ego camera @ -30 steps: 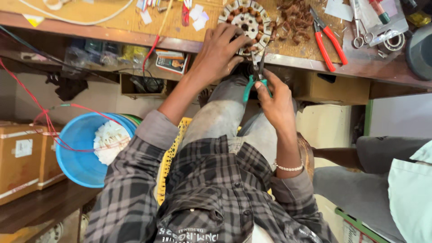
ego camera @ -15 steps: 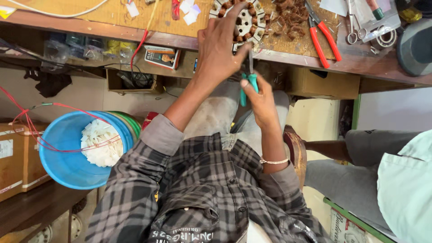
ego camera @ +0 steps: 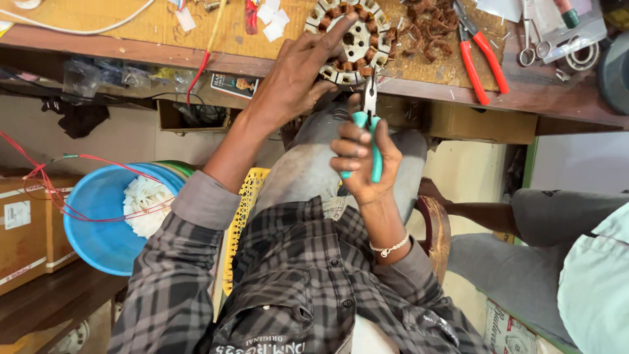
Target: The person uses pliers to cut and remove copper wire coils from a circular stator component. They then place the stator into a cylindrical metal housing and adjust the internal wiring by hand.
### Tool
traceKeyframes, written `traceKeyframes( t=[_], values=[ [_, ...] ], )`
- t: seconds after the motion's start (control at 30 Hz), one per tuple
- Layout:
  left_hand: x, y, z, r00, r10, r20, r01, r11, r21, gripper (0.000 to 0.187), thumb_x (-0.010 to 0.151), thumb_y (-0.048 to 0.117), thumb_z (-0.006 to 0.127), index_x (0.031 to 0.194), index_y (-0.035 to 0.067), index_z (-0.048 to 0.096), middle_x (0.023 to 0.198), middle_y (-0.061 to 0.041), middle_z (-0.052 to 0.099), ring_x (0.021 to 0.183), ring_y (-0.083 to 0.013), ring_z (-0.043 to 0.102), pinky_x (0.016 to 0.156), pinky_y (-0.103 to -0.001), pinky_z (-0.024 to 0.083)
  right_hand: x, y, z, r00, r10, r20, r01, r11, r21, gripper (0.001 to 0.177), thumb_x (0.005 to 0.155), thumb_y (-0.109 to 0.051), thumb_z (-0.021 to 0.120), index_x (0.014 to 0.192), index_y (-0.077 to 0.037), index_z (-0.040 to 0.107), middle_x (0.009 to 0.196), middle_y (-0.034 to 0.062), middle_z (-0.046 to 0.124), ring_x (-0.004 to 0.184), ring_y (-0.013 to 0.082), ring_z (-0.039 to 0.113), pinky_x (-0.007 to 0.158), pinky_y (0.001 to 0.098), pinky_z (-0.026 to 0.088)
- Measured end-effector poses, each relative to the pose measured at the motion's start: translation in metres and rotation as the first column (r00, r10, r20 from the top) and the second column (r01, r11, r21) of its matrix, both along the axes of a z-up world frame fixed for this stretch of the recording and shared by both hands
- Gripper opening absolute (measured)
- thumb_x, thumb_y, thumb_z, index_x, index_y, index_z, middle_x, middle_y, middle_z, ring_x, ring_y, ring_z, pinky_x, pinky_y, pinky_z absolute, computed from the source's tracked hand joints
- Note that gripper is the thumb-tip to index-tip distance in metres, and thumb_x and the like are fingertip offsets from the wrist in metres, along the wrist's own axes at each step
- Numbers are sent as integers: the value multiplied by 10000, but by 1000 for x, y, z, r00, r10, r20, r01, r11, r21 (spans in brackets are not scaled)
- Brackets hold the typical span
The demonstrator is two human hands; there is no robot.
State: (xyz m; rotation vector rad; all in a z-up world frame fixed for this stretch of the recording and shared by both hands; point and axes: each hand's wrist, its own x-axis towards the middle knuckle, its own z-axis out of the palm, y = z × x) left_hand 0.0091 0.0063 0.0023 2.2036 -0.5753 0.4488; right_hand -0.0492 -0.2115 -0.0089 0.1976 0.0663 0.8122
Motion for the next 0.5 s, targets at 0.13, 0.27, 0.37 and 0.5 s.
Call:
traceKeyframes(
  t=[0.13, 0.27, 0.37, 0.5],
  values=[
    [1, 0, -5, 999, 29, 18, -30, 999, 22, 1171, 796, 61, 908, 1678, 201, 151, 1291, -85, 702, 1196, -320, 590, 1057, -433, 451, 4, 9, -11, 810, 371, 454, 443, 121, -888, 394, 989, 12, 626, 1361, -39, 507, 864, 76, 562, 759, 245, 548, 670, 416, 482],
    [4, 0, -5, 999, 40, -26, -40, 999, 5, 1183, 785, 44, 889, 1683, 203, 135, 1289, -69, 720, 1188, -322, 583, 1074, -426, 466, 11, 34, -31, 533, 604, 592, 844, -337, -417, 375, 955, 55, 614, 1288, -29, 462, 972, 219, 654, 929, 457, 648, 782, 489, 513],
    [0, -2, -7, 999, 45, -9, -44, 998, 38, 1118, 829, 37, 873, 1684, 182, 168, 1284, -58, 717, 1238, -312, 582, 1064, -444, 443, 9, 38, -45, 557, 565, 608, 830, -355, -430, 386, 961, 30, 624, 1304, -39, 462, 1001, 233, 661, 949, 447, 667, 827, 472, 524],
    [3, -2, 0, 998, 57, 0, -57, 995, 83, 1033, 825, 32, 865, 1654, 192, 271, 1257, -60, 716, 1248, -304, 575, 1057, -439, 447, 15, 23, -37, 562, 599, 570, 807, -249, -535, 559, 950, 5, 637, 1455, -34, 399, 1082, 194, 691, 973, 379, 702, 874, 409, 541]
  ],
)
